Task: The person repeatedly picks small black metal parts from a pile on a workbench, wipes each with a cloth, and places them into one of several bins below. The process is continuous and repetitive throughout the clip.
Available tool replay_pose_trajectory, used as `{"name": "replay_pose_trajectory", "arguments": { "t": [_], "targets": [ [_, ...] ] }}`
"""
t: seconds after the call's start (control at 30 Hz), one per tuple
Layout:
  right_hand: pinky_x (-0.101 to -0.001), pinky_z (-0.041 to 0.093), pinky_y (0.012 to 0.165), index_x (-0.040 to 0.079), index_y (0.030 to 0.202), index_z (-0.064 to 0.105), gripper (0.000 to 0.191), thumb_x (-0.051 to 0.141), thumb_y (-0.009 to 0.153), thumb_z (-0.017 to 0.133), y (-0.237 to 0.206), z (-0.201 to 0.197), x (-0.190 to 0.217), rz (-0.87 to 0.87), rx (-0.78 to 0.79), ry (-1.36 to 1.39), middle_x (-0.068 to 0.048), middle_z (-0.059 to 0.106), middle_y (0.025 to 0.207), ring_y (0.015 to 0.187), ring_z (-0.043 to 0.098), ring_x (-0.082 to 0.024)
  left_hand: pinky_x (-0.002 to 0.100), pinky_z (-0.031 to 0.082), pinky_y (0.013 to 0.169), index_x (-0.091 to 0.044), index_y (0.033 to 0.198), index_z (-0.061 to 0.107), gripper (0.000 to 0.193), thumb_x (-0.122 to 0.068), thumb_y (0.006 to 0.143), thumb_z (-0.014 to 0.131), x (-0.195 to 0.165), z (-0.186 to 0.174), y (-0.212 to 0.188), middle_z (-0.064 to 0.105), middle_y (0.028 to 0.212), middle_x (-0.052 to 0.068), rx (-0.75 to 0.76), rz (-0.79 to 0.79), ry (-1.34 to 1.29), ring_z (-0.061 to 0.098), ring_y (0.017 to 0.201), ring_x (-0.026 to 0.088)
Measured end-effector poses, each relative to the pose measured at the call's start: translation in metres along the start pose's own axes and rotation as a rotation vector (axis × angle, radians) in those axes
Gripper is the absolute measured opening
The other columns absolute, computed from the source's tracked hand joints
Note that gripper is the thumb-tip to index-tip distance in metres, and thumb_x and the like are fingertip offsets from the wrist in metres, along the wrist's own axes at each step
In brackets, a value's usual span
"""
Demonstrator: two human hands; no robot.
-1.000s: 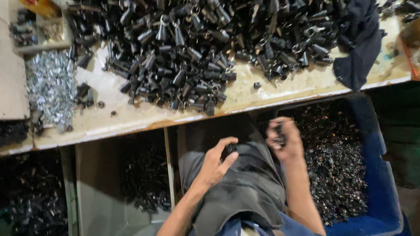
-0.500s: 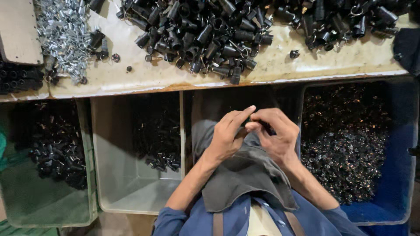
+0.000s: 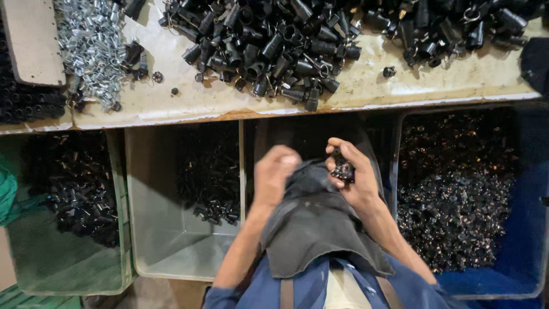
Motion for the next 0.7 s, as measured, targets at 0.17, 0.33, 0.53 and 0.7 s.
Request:
{"name": "replay_pose_trajectory", "arguments": {
  "t": [0.17, 0.33, 0.53, 0.7],
  "targets": [
    [-0.0232, 0.040, 0.038, 0.005, 0.127, 0.056, 0.033, 0.023, 0.101, 0.061, -0.003, -0.008, -0.026, 0.181, 0.124, 0.051, -0.013, 0.062, 0.104, 0.072, 0.061, -0.017, 0.036, 0.043, 0.072, -0.007, 0.095, 0.067, 0.015, -0.013, 0.099, 0.055, -0.030, -0.110, 0.002, 0.060, 0.087, 0.010, -0.455, 0.108, 0.812, 0.055, 0.079, 0.021],
    [-0.0231, 0.040, 0.037, 0.003, 0.125, 0.055, 0.036, 0.030, 0.102, 0.060, -0.002, -0.008, -0.027, 0.173, 0.083, 0.142, -0.009, 0.057, 0.092, 0.071, 0.062, -0.018, 0.049, 0.044, 0.112, -0.008, 0.117, 0.071, 0.022, -0.011, 0.097, 0.063, -0.085, -0.037, 0.022, 0.061, 0.133, 0.012, -0.330, 0.504, 0.969, 0.055, 0.129, 0.033],
    [-0.0225, 0.041, 0.040, 0.007, 0.135, 0.056, 0.040, 0.023, 0.100, 0.066, -0.011, 0.016, -0.001, 0.065, 0.275, 0.052, -0.011, 0.062, 0.102, 0.072, 0.061, -0.017, 0.060, 0.019, 0.125, -0.011, 0.122, 0.070, 0.035, -0.023, 0.090, 0.073, -0.130, 0.041, 0.089, 0.041, 0.160, 0.025, 0.001, 0.827, 1.267, 0.023, 0.154, 0.040],
    [-0.0223, 0.043, 0.043, 0.007, 0.129, 0.056, 0.033, 0.020, 0.101, 0.068, -0.017, 0.002, 0.020, -0.022, 0.177, 0.099, -0.013, 0.063, 0.109, 0.077, 0.062, -0.017, 0.044, 0.043, 0.110, -0.007, 0.134, 0.064, 0.036, -0.026, 0.103, 0.069, -0.107, -0.012, 0.077, 0.058, 0.127, 0.016, 0.030, 0.444, -0.216, 0.053, 0.121, 0.030]
  ]
}}
Point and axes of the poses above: each hand's wrist, its own y-axis towards the middle knuckle, its own z-axis out of the palm, x = y × z, the point moved 9 cm from there along y, towards the middle knuckle
